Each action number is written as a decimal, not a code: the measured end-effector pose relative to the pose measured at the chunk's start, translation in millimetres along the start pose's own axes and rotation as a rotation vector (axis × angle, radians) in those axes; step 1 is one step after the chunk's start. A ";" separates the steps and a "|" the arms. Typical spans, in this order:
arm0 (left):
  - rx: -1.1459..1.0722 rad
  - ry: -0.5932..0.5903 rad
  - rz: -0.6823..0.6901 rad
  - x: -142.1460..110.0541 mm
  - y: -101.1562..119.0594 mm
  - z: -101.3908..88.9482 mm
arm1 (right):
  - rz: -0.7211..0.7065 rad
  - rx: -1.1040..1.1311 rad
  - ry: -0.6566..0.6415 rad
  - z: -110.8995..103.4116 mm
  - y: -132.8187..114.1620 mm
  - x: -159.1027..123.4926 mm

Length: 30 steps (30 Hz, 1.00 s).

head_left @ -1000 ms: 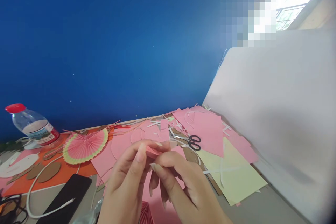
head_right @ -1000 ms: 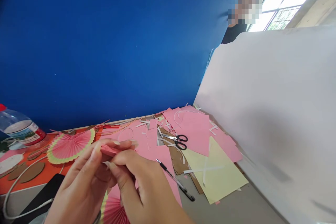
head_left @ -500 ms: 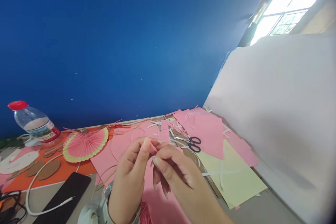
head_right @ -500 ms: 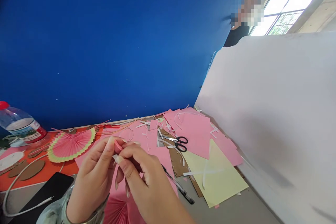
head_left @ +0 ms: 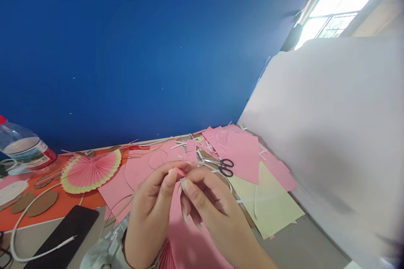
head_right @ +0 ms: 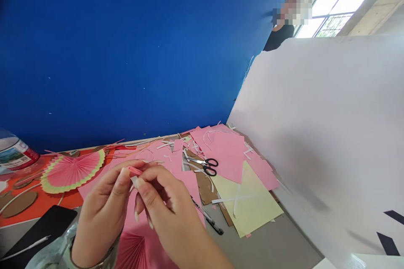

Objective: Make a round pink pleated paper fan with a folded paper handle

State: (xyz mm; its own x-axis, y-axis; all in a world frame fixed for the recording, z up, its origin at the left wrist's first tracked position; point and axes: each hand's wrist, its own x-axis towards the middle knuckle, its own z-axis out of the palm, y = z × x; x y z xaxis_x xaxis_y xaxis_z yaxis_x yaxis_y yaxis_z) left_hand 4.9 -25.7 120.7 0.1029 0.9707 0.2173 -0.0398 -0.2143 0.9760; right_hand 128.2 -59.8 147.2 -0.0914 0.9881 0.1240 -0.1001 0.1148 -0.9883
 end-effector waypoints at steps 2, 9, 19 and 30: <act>0.044 -0.016 0.047 -0.4 0.2 1.2 | 0.008 -0.016 0.004 -0.9 0.1 -0.2; 0.095 -0.113 0.166 -3.9 9.9 7.4 | -0.041 -0.194 0.031 -4.6 -10.2 -5.1; 0.331 -0.192 0.291 -7.2 15.7 1.1 | -0.004 -0.162 0.050 -0.2 -18.8 -4.9; 0.430 -0.199 0.371 -5.6 13.5 0.4 | 0.082 -0.096 0.038 -3.5 -20.0 -2.8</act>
State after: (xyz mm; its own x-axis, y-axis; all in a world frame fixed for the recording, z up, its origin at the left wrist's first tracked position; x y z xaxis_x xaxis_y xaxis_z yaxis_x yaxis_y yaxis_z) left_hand 4.1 -34.0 132.6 0.3453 0.7922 0.5031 0.2929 -0.6003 0.7442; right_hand 133.8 -64.5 166.3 -0.0574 0.9975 0.0411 0.0021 0.0412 -0.9991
